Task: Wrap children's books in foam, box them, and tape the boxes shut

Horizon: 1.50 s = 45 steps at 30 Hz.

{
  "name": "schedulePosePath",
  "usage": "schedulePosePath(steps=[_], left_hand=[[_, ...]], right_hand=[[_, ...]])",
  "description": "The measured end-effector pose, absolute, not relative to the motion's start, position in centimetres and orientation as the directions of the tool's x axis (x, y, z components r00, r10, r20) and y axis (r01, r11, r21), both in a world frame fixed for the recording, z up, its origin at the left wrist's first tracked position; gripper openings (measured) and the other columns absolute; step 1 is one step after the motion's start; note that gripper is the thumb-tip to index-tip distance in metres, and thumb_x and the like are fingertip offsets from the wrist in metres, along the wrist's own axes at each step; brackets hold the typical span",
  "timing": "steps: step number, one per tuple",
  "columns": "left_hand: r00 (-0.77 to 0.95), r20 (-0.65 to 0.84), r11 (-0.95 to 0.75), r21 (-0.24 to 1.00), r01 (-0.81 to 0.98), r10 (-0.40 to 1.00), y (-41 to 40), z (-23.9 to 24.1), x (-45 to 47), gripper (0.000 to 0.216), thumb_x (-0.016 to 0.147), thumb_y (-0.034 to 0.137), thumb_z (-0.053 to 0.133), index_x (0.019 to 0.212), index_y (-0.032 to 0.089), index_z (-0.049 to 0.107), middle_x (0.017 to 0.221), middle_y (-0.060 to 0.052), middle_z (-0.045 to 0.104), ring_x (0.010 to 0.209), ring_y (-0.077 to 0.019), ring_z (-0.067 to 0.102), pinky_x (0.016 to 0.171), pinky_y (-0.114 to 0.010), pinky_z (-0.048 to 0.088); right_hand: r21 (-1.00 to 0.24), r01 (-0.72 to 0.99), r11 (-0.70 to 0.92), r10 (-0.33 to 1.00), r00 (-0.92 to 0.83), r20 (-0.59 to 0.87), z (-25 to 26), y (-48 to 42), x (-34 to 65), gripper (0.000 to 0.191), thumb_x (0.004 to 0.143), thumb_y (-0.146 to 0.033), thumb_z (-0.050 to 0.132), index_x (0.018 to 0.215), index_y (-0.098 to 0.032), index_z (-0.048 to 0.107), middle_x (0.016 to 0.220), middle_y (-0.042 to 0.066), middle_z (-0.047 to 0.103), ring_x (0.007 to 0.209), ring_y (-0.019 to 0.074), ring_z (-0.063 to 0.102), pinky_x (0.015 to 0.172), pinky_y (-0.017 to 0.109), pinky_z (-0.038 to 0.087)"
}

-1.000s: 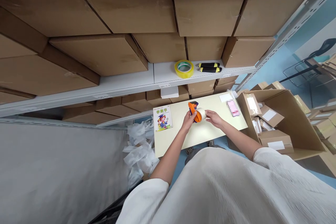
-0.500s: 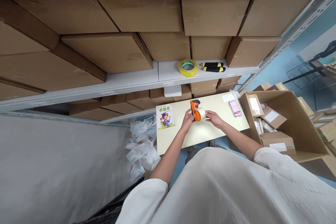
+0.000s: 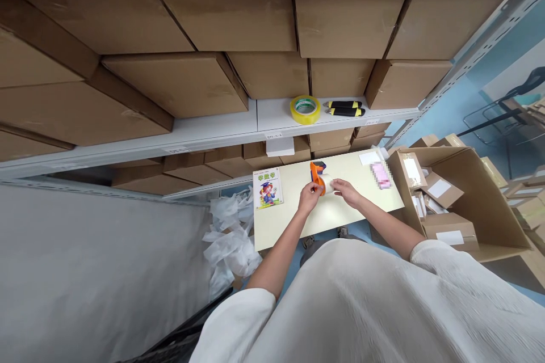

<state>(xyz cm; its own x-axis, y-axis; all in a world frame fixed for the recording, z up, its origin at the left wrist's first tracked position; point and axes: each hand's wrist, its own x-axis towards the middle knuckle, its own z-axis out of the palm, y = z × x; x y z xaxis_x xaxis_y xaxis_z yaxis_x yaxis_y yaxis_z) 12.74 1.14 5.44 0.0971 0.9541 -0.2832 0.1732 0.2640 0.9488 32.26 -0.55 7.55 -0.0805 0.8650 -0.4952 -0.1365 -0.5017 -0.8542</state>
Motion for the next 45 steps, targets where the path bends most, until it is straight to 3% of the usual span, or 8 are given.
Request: schedulePosePath(steps=[5, 13, 17, 21, 28, 38, 45], left_hand=[[0.061, -0.391, 0.387, 0.920, 0.063, 0.918, 1.0, 5.8, 12.8, 0.024, 0.073, 0.042, 0.083, 0.070, 0.024, 0.067, 0.071, 0.001, 0.068, 0.074, -0.0192, 0.065, 0.078, -0.031, 0.052], [-0.013, -0.469, 0.469, 0.883, -0.005, 0.883, 1.4, 5.2, 13.2, 0.026, 0.077, 0.039, 0.082, 0.069, 0.023, 0.063, 0.071, -0.001, 0.068, 0.075, -0.0193, 0.067, 0.084, -0.037, 0.059], [-0.016, -0.537, 0.534, 0.841, -0.083, 0.843, 1.6, 5.0, 13.3, 0.028, 0.078, 0.039, 0.081, 0.070, 0.023, 0.059, 0.088, -0.006, 0.075, 0.086, -0.0220, 0.071, 0.083, -0.038, 0.062], [-0.014, -0.497, 0.494, 0.864, -0.096, 0.868, 1.4, 5.2, 13.6, 0.030, 0.077, 0.041, 0.082, 0.074, 0.022, 0.058, 0.115, -0.008, 0.077, 0.094, -0.0221, 0.071, 0.081, -0.036, 0.063], [0.085, -0.581, 0.587, 0.797, -0.142, 0.809, 1.3, 6.1, 12.6, 0.032, 0.080, 0.043, 0.079, 0.077, 0.023, 0.054, 0.089, -0.005, 0.070, 0.093, -0.0220, 0.071, 0.085, -0.039, 0.064], [0.086, -0.602, 0.608, 0.781, -0.143, 0.794, 0.9, 6.2, 12.2, 0.027, 0.080, 0.040, 0.077, 0.074, 0.023, 0.057, 0.082, -0.005, 0.070, 0.085, -0.0211, 0.070, 0.083, -0.037, 0.062], [0.071, -0.637, 0.635, 0.741, -0.219, 0.767, 0.4, 5.5, 12.5, 0.028, 0.082, 0.040, 0.076, 0.077, 0.025, 0.053, 0.087, -0.007, 0.070, 0.101, -0.0272, 0.072, 0.093, -0.044, 0.062]], right_hand=[[-0.897, -0.077, -0.436, 0.899, -0.084, -0.430, 8.2, -0.7, 31.9, 0.050, 0.065, -0.054, 0.093, 0.094, -0.024, 0.066, 0.085, -0.001, 0.071, 0.084, 0.0181, 0.061, 0.080, 0.032, 0.042], [-0.887, -0.092, -0.452, 0.892, -0.023, -0.452, 8.2, -0.3, 31.3, 0.046, 0.068, -0.053, 0.090, 0.094, -0.024, 0.064, 0.084, -0.001, 0.069, 0.080, 0.0172, 0.059, 0.073, 0.031, 0.042], [-0.889, -0.091, -0.448, 0.893, 0.006, -0.450, 8.3, 0.1, 31.6, 0.048, 0.068, -0.054, 0.090, 0.095, -0.024, 0.066, 0.082, -0.001, 0.069, 0.078, 0.0169, 0.058, 0.071, 0.031, 0.042], [-0.904, -0.077, -0.422, 0.906, -0.005, -0.422, 8.5, 0.4, 31.7, 0.048, 0.067, -0.054, 0.092, 0.092, -0.022, 0.066, 0.079, 0.001, 0.069, 0.078, 0.0185, 0.059, 0.071, 0.032, 0.043], [-0.877, -0.167, -0.451, 0.891, -0.022, -0.454, 8.5, 0.3, 32.1, 0.048, 0.068, -0.055, 0.092, 0.094, -0.023, 0.066, 0.089, 0.002, 0.073, 0.085, 0.0199, 0.064, 0.078, 0.033, 0.047], [-0.861, -0.179, -0.476, 0.875, 0.008, -0.485, 7.6, -0.5, 32.2, 0.050, 0.065, -0.055, 0.091, 0.093, -0.023, 0.066, 0.087, 0.001, 0.072, 0.085, 0.0190, 0.062, 0.082, 0.034, 0.047], [-0.881, -0.087, -0.465, 0.885, -0.024, -0.465, 7.4, -0.8, 32.2, 0.044, 0.068, -0.051, 0.090, 0.093, -0.022, 0.068, 0.085, 0.002, 0.071, 0.087, 0.0208, 0.063, 0.078, 0.033, 0.046]])
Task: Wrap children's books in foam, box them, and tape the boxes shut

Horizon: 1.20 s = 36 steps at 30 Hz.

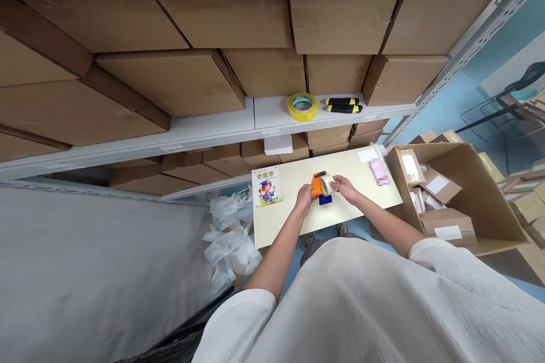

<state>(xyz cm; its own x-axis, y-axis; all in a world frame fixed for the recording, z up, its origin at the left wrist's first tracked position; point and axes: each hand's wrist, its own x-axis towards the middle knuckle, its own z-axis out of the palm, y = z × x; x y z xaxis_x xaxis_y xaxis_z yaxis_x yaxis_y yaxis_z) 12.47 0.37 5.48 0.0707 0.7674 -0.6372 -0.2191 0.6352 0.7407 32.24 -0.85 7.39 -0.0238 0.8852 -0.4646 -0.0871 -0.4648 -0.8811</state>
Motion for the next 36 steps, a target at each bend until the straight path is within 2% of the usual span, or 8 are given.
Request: schedulePosePath(steps=[8, 12, 15, 22, 26, 29, 33, 36], left_hand=[[0.012, -0.687, 0.653, 0.685, -0.322, 0.726, 1.0, 5.2, 13.0, 0.010, 0.094, 0.030, 0.060, 0.089, 0.021, 0.062, 0.099, -0.010, 0.075, 0.109, -0.0260, 0.075, 0.099, -0.044, 0.063], [0.040, -0.708, 0.656, 0.629, -0.418, 0.705, 1.3, 5.2, 12.3, 0.011, 0.092, 0.030, 0.061, 0.095, 0.022, 0.068, 0.107, -0.012, 0.079, 0.118, -0.0292, 0.075, 0.099, -0.043, 0.064], [0.074, -0.698, 0.660, 0.631, -0.408, 0.713, 1.3, 5.1, 11.8, 0.015, 0.091, 0.031, 0.062, 0.098, 0.021, 0.070, 0.110, -0.014, 0.080, 0.119, -0.0303, 0.075, 0.099, -0.043, 0.065], [0.078, -0.717, 0.657, 0.582, -0.480, 0.692, 1.4, 5.2, 12.4, 0.012, 0.090, 0.025, 0.062, 0.098, 0.017, 0.067, 0.103, -0.014, 0.077, 0.101, -0.0244, 0.077, 0.093, -0.038, 0.066], [0.082, -0.697, 0.625, 0.578, -0.525, 0.713, 1.4, 5.6, 12.8, 0.009, 0.089, 0.022, 0.063, 0.096, 0.017, 0.067, 0.099, -0.011, 0.076, 0.092, -0.0203, 0.075, 0.083, -0.032, 0.065], [0.078, -0.700, 0.626, 0.576, -0.526, 0.710, 1.4, 5.8, 12.7, 0.006, 0.088, 0.023, 0.062, 0.092, 0.019, 0.065, 0.093, -0.009, 0.074, 0.087, -0.0206, 0.073, 0.077, -0.033, 0.064], [0.066, -0.649, 0.613, 0.673, -0.415, 0.758, 1.6, 5.5, 12.0, 0.010, 0.085, 0.030, 0.062, 0.079, 0.023, 0.058, 0.084, -0.006, 0.070, 0.085, -0.0212, 0.071, 0.077, -0.035, 0.062], [0.061, -0.560, 0.555, 0.790, -0.262, 0.826, 1.4, 5.0, 11.7, 0.019, 0.082, 0.032, 0.066, 0.071, 0.023, 0.054, 0.084, -0.003, 0.068, 0.083, -0.0195, 0.067, 0.076, -0.032, 0.057]], right_hand=[[-0.868, -0.139, -0.477, 0.875, 0.020, -0.484, 6.8, -0.1, 31.6, 0.046, 0.068, -0.054, 0.091, 0.091, -0.022, 0.067, 0.083, 0.001, 0.070, 0.078, 0.0177, 0.060, 0.073, 0.031, 0.045], [-0.830, -0.194, -0.523, 0.840, 0.048, -0.541, 7.5, 0.6, 32.2, 0.043, 0.067, -0.053, 0.089, 0.086, -0.022, 0.066, 0.083, 0.002, 0.069, 0.081, 0.0178, 0.060, 0.074, 0.031, 0.045], [-0.811, -0.255, -0.527, 0.831, 0.042, -0.554, 8.1, 1.0, 32.5, 0.039, 0.065, -0.047, 0.088, 0.086, -0.022, 0.067, 0.083, 0.002, 0.068, 0.082, 0.0184, 0.059, 0.074, 0.031, 0.046], [-0.742, -0.377, -0.554, 0.762, 0.128, -0.634, 9.0, 1.4, 32.3, 0.019, 0.074, -0.034, 0.075, 0.082, -0.022, 0.062, 0.076, 0.001, 0.064, 0.078, 0.0186, 0.058, 0.066, 0.029, 0.046], [-0.653, -0.488, -0.579, 0.695, 0.125, -0.708, 9.7, 1.5, 32.1, 0.009, 0.081, -0.029, 0.064, 0.082, -0.022, 0.058, 0.069, -0.001, 0.061, 0.065, 0.0153, 0.054, 0.056, 0.025, 0.041], [-0.585, -0.564, -0.582, 0.660, 0.092, -0.746, 10.2, 1.6, 32.3, 0.009, 0.085, -0.027, 0.056, 0.079, -0.022, 0.052, 0.059, -0.003, 0.051, 0.053, 0.0127, 0.043, 0.050, 0.024, 0.037], [-0.502, -0.651, -0.570, 0.642, 0.028, -0.766, 10.8, 1.8, 32.9, 0.015, 0.090, -0.024, 0.048, 0.076, -0.023, 0.048, 0.051, -0.007, 0.035, 0.045, 0.0108, 0.026, 0.045, 0.022, 0.031], [-0.478, -0.645, -0.596, 0.628, -0.003, -0.778, 10.9, 2.0, 33.2, 0.021, 0.096, -0.025, 0.047, 0.075, -0.023, 0.049, 0.051, -0.008, 0.034, 0.044, 0.0101, 0.027, 0.045, 0.022, 0.033]])
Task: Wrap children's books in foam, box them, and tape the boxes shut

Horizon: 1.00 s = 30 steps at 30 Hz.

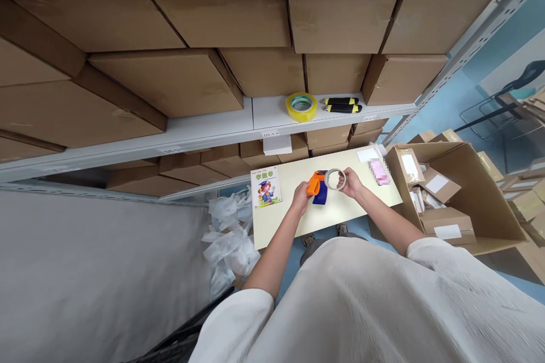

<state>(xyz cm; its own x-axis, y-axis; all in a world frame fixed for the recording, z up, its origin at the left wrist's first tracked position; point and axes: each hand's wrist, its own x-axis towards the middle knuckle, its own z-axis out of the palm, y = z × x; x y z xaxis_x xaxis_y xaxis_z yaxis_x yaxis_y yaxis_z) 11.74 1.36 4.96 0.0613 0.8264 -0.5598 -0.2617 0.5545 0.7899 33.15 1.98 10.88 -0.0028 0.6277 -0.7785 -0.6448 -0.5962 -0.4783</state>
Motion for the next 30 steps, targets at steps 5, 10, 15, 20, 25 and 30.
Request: schedulePosePath(steps=[5, 10, 15, 20, 25, 30], left_hand=[[0.056, -0.319, 0.315, 0.947, 0.066, 0.946, 0.5, 3.9, 11.6, 0.020, 0.080, 0.027, 0.068, 0.065, 0.022, 0.056, 0.122, -0.008, 0.072, 0.113, -0.0234, 0.068, 0.098, -0.037, 0.054], [0.103, -0.126, 0.085, 0.938, 0.335, 0.987, -0.4, 2.9, 11.4, 0.023, 0.080, 0.020, 0.067, 0.063, 0.023, 0.052, 0.125, -0.009, 0.064, 0.121, -0.0254, 0.065, 0.106, -0.042, 0.055], [0.162, -0.063, -0.013, 0.903, 0.430, 0.985, -0.7, 2.4, 11.4, 0.021, 0.082, 0.018, 0.067, 0.067, 0.023, 0.053, 0.128, -0.009, 0.060, 0.118, -0.0233, 0.064, 0.101, -0.040, 0.058], [0.264, -0.034, -0.119, 0.833, 0.540, 0.964, -0.8, 2.5, 11.5, 0.016, 0.084, 0.017, 0.066, 0.072, 0.022, 0.058, 0.137, -0.011, 0.058, 0.108, -0.0220, 0.063, 0.098, -0.041, 0.058], [0.311, -0.025, -0.207, 0.694, 0.690, 0.950, -0.7, 2.2, 11.4, 0.011, 0.084, 0.018, 0.066, 0.073, 0.021, 0.065, 0.139, -0.012, 0.058, 0.109, -0.0267, 0.063, 0.101, -0.046, 0.055], [0.376, -0.075, -0.276, 0.551, 0.787, 0.924, -0.6, 1.9, 11.2, 0.011, 0.084, 0.019, 0.064, 0.084, 0.020, 0.074, 0.143, -0.015, 0.057, 0.109, -0.0307, 0.064, 0.102, -0.048, 0.052]], right_hand=[[-0.563, -0.530, -0.634, 0.633, 0.062, -0.772, 10.3, 2.2, 33.1, 0.033, 0.102, -0.038, 0.064, 0.076, -0.022, 0.052, 0.054, -0.007, 0.045, 0.046, 0.0093, 0.037, 0.045, 0.022, 0.037], [-0.583, -0.503, -0.638, 0.641, 0.072, -0.764, 9.4, 2.6, 33.7, 0.036, 0.100, -0.041, 0.073, 0.076, -0.023, 0.054, 0.055, -0.006, 0.049, 0.047, 0.0099, 0.041, 0.047, 0.023, 0.040], [-0.574, -0.548, -0.608, 0.644, 0.083, -0.761, 8.6, 3.2, 34.6, 0.034, 0.101, -0.042, 0.072, 0.079, -0.024, 0.052, 0.055, -0.007, 0.048, 0.048, 0.0113, 0.043, 0.049, 0.024, 0.041], [-0.530, -0.610, -0.589, 0.600, 0.110, -0.793, 8.1, 4.0, 35.0, 0.027, 0.104, -0.035, 0.062, 0.083, -0.024, 0.050, 0.058, -0.005, 0.052, 0.049, 0.0124, 0.045, 0.051, 0.024, 0.042], [-0.438, -0.656, -0.614, 0.501, 0.104, -0.859, 7.6, 4.7, 34.9, 0.024, 0.107, -0.025, 0.051, 0.083, -0.023, 0.051, 0.059, -0.005, 0.053, 0.049, 0.0123, 0.047, 0.051, 0.023, 0.041], [-0.383, -0.665, -0.641, 0.469, 0.056, -0.882, 6.3, 4.7, 34.7, 0.025, 0.104, -0.018, 0.045, 0.080, -0.023, 0.048, 0.054, -0.004, 0.050, 0.046, 0.0127, 0.044, 0.048, 0.023, 0.037]])
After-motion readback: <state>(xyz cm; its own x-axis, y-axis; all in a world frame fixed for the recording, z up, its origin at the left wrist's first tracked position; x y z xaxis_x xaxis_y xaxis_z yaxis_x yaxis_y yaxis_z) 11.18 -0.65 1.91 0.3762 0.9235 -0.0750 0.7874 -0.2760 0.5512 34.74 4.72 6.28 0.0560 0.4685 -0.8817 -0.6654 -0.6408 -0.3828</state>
